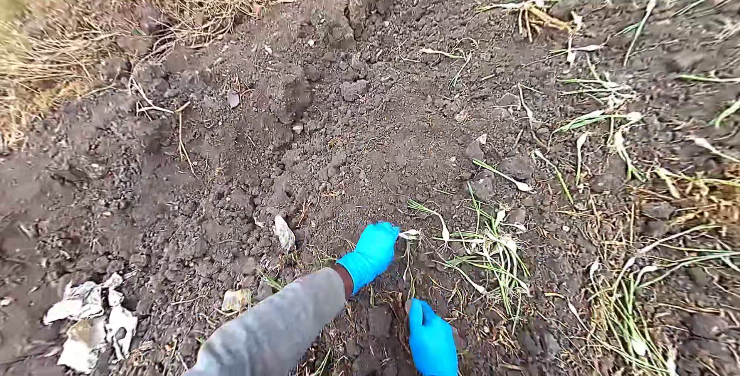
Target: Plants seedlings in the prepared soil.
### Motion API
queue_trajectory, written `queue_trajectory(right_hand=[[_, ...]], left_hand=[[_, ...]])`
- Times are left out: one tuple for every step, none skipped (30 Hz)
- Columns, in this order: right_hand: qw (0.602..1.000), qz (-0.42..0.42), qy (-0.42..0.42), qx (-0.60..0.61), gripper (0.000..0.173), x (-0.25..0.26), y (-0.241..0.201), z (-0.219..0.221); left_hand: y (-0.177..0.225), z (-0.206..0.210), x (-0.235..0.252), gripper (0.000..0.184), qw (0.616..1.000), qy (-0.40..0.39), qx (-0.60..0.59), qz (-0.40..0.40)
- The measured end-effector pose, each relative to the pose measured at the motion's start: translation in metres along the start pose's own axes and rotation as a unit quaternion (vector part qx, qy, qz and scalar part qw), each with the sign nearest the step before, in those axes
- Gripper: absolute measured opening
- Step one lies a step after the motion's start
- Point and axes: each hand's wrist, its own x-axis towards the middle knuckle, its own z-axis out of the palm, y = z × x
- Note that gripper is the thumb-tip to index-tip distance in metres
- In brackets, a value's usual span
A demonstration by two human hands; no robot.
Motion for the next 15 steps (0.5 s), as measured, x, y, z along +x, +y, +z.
queue_trajectory(right_hand=[[1.0, 0.01, -0.01, -0.004, 0.053, 0.001, -0.001, -0.002], [1.0, 0.015, -0.02, -0.007, 0.053, 0.002, -0.001, -0.003], [1.0, 0.015, -0.026, -0.01, 0.053, 0.005, -0.002, -0.003], [0.999, 0.014, -0.033, -0.015, 0.054, 0.006, 0.0, -0.003], [0.999, 0.012, -0.038, -0.019, 0.055, 0.006, 0.002, -0.003], [0.999, 0.01, -0.042, -0.018, 0.056, 0.008, 0.002, -0.003], [0.999, 0.01, -0.041, -0.017, 0.057, 0.009, 0.002, -0.003], [0.999, 0.012, -0.036, -0.019, 0.057, 0.01, 0.0, -0.004], [0.999, 0.012, -0.025, -0.019, 0.057, 0.009, -0.001, -0.005], [1.0, 0.011, -0.011, -0.014, 0.055, 0.005, -0.002, -0.005], [1.0, 0.008, 0.003, -0.002, 0.054, 0.005, -0.003, -0.005], [1.0, 0.002, 0.014, 0.014, 0.052, 0.006, -0.004, -0.004], [0.999, -0.003, 0.017, 0.032, 0.05, 0.002, -0.002, -0.003], [0.999, -0.01, 0.015, 0.048, 0.049, 0.002, 0.0, -0.003], [0.998, -0.013, 0.006, 0.06, 0.049, 0.003, 0.0, -0.006]], left_hand=[[0.0, -0.005, -0.01, 0.042, 0.999, -0.005, -0.046, -0.025], [-0.002, -0.009, -0.022, 0.041, 0.996, -0.006, -0.084, -0.038], [-0.008, -0.013, -0.035, 0.042, 0.993, -0.003, -0.11, -0.044], [-0.014, -0.019, -0.048, 0.043, 0.991, 0.0, -0.128, -0.048], [-0.022, -0.027, -0.061, 0.043, 0.988, 0.009, -0.141, -0.056], [-0.032, -0.039, -0.072, 0.042, 0.986, 0.021, -0.15, -0.065], [-0.044, -0.053, -0.08, 0.04, 0.985, 0.034, -0.155, -0.07], [-0.055, -0.068, -0.085, 0.038, 0.983, 0.047, -0.162, -0.071], [-0.065, -0.082, -0.088, 0.037, 0.98, 0.057, -0.174, -0.075], [-0.075, -0.092, -0.091, 0.036, 0.977, 0.062, -0.187, -0.083], [-0.086, -0.1, -0.088, 0.035, 0.972, 0.073, -0.202, -0.095], [-0.098, -0.102, -0.083, 0.033, 0.965, 0.089, -0.22, -0.11], [-0.111, -0.096, -0.077, 0.031, 0.957, 0.107, -0.238, -0.128], [-0.124, -0.084, -0.067, 0.028, 0.948, 0.13, -0.256, -0.139], [-0.138, -0.07, -0.057, 0.026, 0.939, 0.154, -0.274, -0.14]])
